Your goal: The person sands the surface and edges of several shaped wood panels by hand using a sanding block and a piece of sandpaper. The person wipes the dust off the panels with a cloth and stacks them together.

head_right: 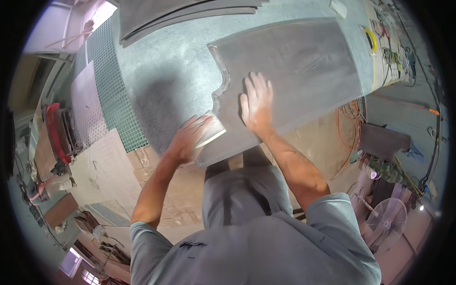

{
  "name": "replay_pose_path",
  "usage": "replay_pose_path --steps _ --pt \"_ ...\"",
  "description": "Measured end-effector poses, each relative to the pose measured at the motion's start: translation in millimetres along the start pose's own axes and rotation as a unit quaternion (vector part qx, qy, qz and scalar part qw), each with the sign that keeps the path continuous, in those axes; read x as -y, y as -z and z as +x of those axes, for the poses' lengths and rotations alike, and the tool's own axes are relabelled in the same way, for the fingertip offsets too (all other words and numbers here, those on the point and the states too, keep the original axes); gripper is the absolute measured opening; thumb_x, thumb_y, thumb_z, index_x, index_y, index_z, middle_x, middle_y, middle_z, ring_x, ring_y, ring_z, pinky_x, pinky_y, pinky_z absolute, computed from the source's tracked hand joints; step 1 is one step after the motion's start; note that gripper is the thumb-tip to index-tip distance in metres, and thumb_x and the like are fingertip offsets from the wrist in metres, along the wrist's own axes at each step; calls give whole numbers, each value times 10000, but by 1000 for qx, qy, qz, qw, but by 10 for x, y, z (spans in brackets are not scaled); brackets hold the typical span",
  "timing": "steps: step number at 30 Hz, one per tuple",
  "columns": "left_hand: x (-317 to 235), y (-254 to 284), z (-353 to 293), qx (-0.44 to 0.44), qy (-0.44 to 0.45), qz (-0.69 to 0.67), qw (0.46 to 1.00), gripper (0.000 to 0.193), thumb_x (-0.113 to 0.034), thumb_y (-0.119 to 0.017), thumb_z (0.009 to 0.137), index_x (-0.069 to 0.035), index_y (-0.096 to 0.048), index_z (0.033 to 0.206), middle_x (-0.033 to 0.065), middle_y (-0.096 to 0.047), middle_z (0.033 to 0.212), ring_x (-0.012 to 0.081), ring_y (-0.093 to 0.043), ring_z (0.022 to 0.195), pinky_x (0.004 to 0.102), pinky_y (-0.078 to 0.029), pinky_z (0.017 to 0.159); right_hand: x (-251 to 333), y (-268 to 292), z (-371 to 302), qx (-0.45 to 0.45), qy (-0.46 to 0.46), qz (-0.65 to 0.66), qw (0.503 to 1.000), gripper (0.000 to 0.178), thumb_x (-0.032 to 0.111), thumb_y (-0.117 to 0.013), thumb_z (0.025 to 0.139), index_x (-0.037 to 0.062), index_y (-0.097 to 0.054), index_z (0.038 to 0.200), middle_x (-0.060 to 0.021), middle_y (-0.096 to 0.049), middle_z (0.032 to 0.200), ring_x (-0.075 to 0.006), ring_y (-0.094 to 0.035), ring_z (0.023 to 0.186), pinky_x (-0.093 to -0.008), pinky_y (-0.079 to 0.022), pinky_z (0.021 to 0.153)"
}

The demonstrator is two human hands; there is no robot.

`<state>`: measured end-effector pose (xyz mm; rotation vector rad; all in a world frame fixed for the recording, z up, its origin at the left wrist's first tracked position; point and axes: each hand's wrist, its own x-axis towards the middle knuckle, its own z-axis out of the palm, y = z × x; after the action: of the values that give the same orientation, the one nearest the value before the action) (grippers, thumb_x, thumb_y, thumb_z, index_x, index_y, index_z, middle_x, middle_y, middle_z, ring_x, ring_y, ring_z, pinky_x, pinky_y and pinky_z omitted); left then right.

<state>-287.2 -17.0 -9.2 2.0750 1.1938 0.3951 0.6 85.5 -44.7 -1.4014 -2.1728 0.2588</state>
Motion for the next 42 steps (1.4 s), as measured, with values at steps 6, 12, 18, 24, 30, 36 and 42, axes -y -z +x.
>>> replay_pose_path --steps 6,12,18,24,30,36,42 --pt "221 387 -507 84 6 58 995 902 -117 -725 838 -44 -420 1684 151 -537 1670 412 -388 1619 602 -277 1337 48 156 -395 42 -124 -131 983 675 288 -654 1025 -36 -488 1593 -258 -450 1684 -464 -370 1590 -708 -233 1270" --pt "282 448 455 107 -135 13 985 841 -142 -718 830 -7 -485 1627 174 -577 1614 463 -379 1600 603 -224 1345 210 132 -373 26 -141 -156 977 662 316 -695 1015 -4 -541 1574 -211 -502 1663 -419 -426 1569 -649 -282 1283" --pt "742 715 -210 161 -160 32 973 765 -115 -671 831 62 -531 1563 185 -543 1665 465 -386 1600 684 -230 1310 204 124 -425 -12 -176 -160 971 617 299 -711 993 37 -594 1540 -171 -552 1642 -386 -473 1552 -603 -314 1288" --pt "464 437 346 119 -190 26 974 882 -124 -766 812 38 -457 1622 195 -545 1644 443 -387 1597 662 -227 1323 290 94 -428 -34 -165 -158 973 610 295 -726 973 41 -618 1517 -153 -583 1621 -370 -499 1536 -569 -341 1285" --pt "648 765 -201 179 -186 114 959 882 -256 -779 863 47 -460 1628 181 -565 1637 426 -405 1597 653 -221 1328 242 63 -446 -44 -187 -163 968 601 311 -732 961 63 -638 1501 -142 -592 1613 -364 -492 1537 -564 -357 1279" --pt "573 569 219 152 -207 57 965 834 -135 -723 812 82 -495 1584 217 -504 1683 457 -348 1619 695 -206 1314 224 79 -425 -54 -181 -155 970 605 287 -763 935 68 -648 1487 -131 -600 1607 -359 -515 1514 -551 -381 1266" --pt "525 697 46 191 -173 64 964 850 -95 -708 802 77 -477 1601 226 -535 1648 464 -329 1627 704 -176 1322 241 63 -423 -55 -208 -150 965 605 297 -760 938 68 -650 1487 -104 -588 1626 -343 -493 1536 -545 -369 1282"
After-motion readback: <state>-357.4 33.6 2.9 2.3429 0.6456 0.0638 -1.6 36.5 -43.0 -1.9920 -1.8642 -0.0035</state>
